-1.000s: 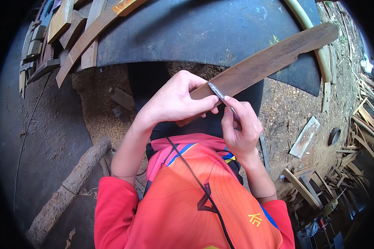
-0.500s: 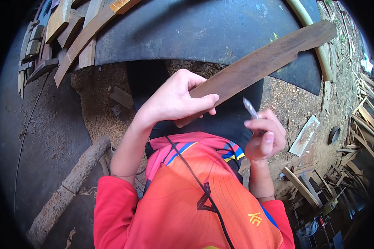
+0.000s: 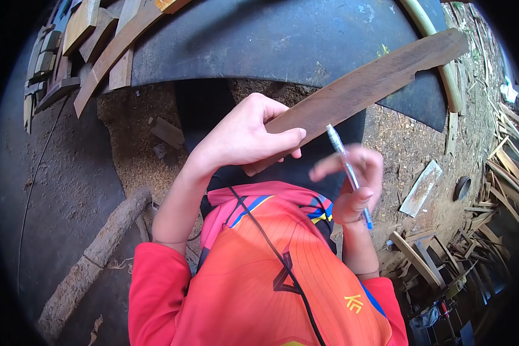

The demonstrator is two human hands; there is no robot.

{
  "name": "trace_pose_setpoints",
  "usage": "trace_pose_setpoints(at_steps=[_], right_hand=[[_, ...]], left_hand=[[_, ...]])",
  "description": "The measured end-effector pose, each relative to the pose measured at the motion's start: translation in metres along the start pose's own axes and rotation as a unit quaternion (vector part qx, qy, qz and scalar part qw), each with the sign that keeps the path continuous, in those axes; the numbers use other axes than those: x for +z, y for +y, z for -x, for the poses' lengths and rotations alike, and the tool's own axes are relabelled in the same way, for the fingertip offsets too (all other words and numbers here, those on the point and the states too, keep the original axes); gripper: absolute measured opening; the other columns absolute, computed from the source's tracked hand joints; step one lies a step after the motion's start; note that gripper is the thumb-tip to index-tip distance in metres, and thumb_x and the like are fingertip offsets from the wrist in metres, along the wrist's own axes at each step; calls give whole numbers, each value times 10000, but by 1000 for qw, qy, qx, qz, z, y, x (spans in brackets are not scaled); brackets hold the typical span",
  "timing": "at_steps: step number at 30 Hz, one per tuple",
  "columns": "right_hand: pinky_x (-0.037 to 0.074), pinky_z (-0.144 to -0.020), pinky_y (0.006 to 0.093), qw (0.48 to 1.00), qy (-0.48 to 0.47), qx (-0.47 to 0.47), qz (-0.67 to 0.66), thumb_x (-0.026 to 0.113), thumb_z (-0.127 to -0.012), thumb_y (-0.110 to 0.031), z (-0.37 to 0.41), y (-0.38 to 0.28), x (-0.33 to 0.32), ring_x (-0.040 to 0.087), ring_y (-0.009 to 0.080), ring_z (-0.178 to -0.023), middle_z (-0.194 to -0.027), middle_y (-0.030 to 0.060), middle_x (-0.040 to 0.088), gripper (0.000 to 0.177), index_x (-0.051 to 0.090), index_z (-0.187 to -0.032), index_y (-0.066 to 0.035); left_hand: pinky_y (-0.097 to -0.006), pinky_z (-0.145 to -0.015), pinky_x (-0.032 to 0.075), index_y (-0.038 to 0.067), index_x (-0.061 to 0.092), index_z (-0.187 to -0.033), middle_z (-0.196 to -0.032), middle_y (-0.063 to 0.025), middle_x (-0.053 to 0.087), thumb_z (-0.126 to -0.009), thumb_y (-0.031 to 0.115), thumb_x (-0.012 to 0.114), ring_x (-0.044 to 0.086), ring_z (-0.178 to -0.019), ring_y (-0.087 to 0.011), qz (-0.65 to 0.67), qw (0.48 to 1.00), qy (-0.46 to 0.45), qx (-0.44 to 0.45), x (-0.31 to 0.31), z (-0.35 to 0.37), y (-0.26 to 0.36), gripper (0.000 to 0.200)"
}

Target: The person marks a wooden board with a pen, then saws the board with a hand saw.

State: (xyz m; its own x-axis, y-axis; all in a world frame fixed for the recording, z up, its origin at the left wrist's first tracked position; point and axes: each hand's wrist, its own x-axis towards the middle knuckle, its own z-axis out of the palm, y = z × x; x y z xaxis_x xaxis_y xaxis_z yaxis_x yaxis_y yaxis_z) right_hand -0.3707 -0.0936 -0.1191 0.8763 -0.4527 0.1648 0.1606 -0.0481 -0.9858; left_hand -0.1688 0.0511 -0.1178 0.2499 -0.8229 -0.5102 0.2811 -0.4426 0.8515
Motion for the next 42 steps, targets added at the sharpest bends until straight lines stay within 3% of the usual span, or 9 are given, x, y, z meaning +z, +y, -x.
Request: trace_pose_setpoints(at_steps=[2, 3, 6, 9, 12, 19, 22, 28, 42], right_hand=[[582, -977, 430, 995, 7, 69, 75, 398, -1105, -681, -8, -4, 6, 770, 287, -1057, -1170, 225, 776, 920, 412, -1620, 80], [582, -987, 422, 986, 28, 81, 144, 443, -1110, -622, -10, -8, 9, 764, 298, -1078, -1216, 212, 769, 833, 568, -1513, 97], [579, -978, 399, 996, 11, 4, 86, 577, -1067, -390, -17, 2, 3, 766, 292, -1064, -1193, 204, 773, 527, 728, -1288, 64], [585, -922, 368, 992, 17, -22, 121, 687, -975, -131, -18, 5, 3, 765, 272, -1005, -1118, 185, 773, 237, 758, -1135, 29], [581, -821, 328, 989, 63, -10, 133, 715, -853, 102, -16, 5, 10, 744, 231, -903, -1001, 152, 756, 171, 713, -991, 2], [584, -826, 340, 990, 48, 6, 134, 700, -861, 80, -17, 7, 10, 745, 241, -911, -971, 150, 748, 128, 689, -968, 10], [562, -936, 340, 991, -3, -9, 133, 603, -963, 94, -14, 8, 4, 700, 219, -1008, -1073, 163, 689, 122, 632, -1062, 29], [583, -836, 336, 993, 58, 3, 106, 694, -852, 96, -16, 9, 11, 747, 248, -922, -956, 144, 743, 147, 688, -971, 10], [572, -876, 319, 990, 13, -5, 143, 657, -907, 111, -17, 5, 5, 727, 221, -962, -1013, 158, 728, 154, 682, -1032, 25]], left_hand=[[-272, -509, 506, -4, 794, -899, -701, -36, 734, -997, 257, 742, 641, -567, -71, 10, 1000, -4, -4, 0, 0, 0, 284], [-268, -522, 515, -2, 797, -911, -716, -39, 749, -997, 257, 741, 657, -591, -71, 16, 1000, -6, -6, 0, 0, 1, 279], [-260, -535, 527, -4, 799, -943, -764, -46, 782, -1000, 257, 738, 676, -620, -68, 41, 999, 3, 13, 2, 2, 6, 274], [-263, -585, 555, -3, 803, -953, -805, -50, 806, -1002, 265, 737, 690, -643, -69, 31, 1000, -3, -1, 0, 2, 5, 280], [-267, -624, 572, -2, 804, -969, -810, -51, 809, -1001, 271, 744, 696, -653, -69, 20, 1000, -12, 14, 1, 1, 4, 282], [-267, -674, 592, -20, 820, -1077, -836, -69, 817, -1028, 210, 752, 730, -704, -95, 22, 1000, -19, -3, 0, 2, 7, 245], [-268, -672, 593, -22, 820, -1075, -833, -69, 816, -1027, 208, 750, 730, -703, -96, 25, 999, -20, -3, -2, 2, 8, 245], [-268, -667, 597, -28, 820, -1073, -828, -72, 814, -1025, 201, 748, 729, -697, -99, 24, 1000, -18, 2, -1, 2, 7, 244], [-275, -667, 596, -31, 819, -1074, -834, -80, 815, -1022, 194, 742, 729, -703, -103, 9, 1000, -11, -9, -1, 3, 8, 243]])
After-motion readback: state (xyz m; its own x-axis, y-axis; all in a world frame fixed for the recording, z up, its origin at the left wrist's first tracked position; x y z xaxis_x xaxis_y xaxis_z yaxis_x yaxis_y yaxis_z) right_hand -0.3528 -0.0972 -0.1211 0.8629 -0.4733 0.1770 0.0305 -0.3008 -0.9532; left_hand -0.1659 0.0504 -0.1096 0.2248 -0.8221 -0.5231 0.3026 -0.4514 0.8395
